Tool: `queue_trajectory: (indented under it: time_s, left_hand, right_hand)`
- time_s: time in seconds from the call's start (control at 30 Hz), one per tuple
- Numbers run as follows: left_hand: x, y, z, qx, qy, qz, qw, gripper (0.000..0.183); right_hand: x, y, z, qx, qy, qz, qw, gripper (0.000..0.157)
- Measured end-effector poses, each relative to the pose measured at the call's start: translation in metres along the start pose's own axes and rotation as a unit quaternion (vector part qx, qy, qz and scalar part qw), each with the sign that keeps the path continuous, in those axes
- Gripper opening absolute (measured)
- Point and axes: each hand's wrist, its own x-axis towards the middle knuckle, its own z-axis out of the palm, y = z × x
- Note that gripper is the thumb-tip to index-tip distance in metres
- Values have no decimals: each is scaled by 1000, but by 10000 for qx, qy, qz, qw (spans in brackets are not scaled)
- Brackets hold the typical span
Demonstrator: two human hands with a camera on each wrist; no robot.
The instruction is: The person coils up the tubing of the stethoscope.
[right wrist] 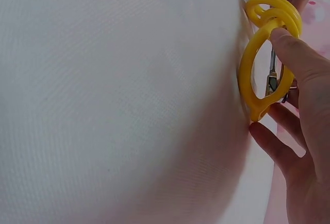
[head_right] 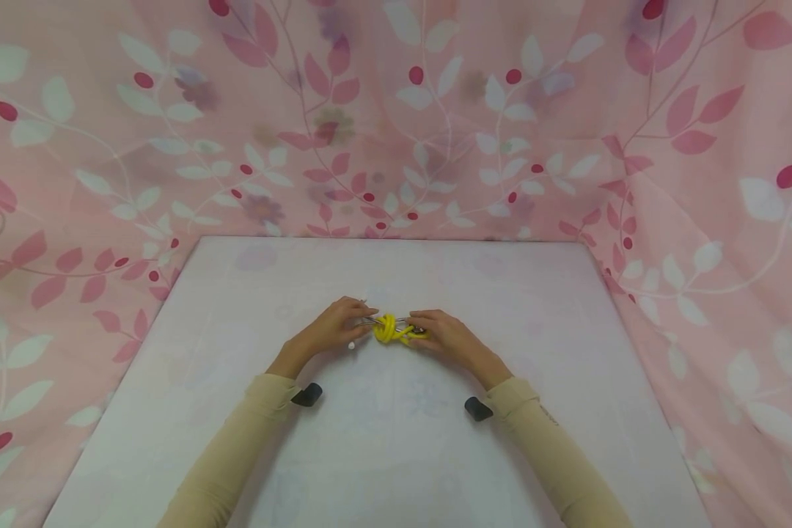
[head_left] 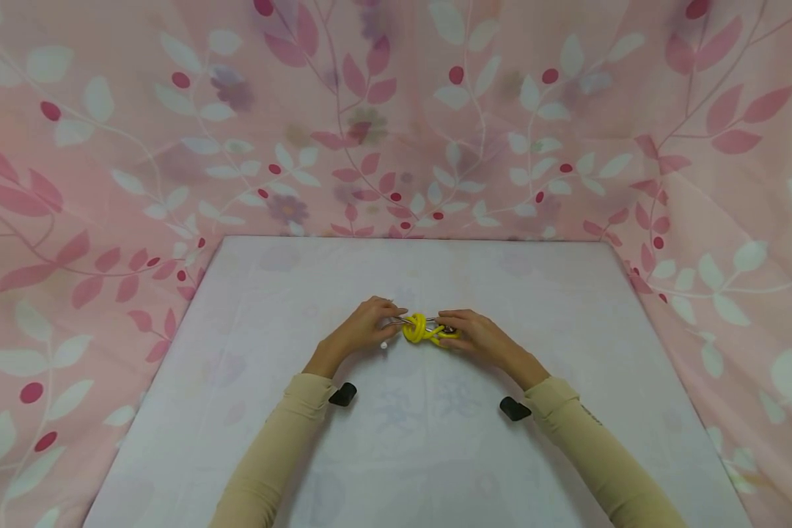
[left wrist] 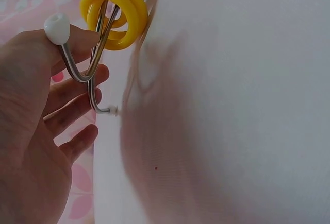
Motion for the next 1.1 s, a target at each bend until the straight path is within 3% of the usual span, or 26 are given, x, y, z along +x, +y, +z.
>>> queue_trajectory:
  time_s: [0.63, 0.77, 0.97, 1.1]
  left_hand:
    - [-1, -3, -3, -156, 42, 30, 9999, 35]
    - [0, -1, -2, -168, 18, -56, 9998, 33]
    - [2, 2, 6, 342, -154, 50, 9993, 31]
    - [1, 3, 11, 588, -274, 47, 9979, 31]
  right_hand:
    - [-4, -5, 3, -139, -38, 266, 9995, 56]
    - [-4, -4, 4, -73, -137, 187, 9997, 51]
    - [-1, -2, 4, -450, -316, -363, 9978, 42]
    - [1, -3, -2, -219, -565, -279, 9978, 39]
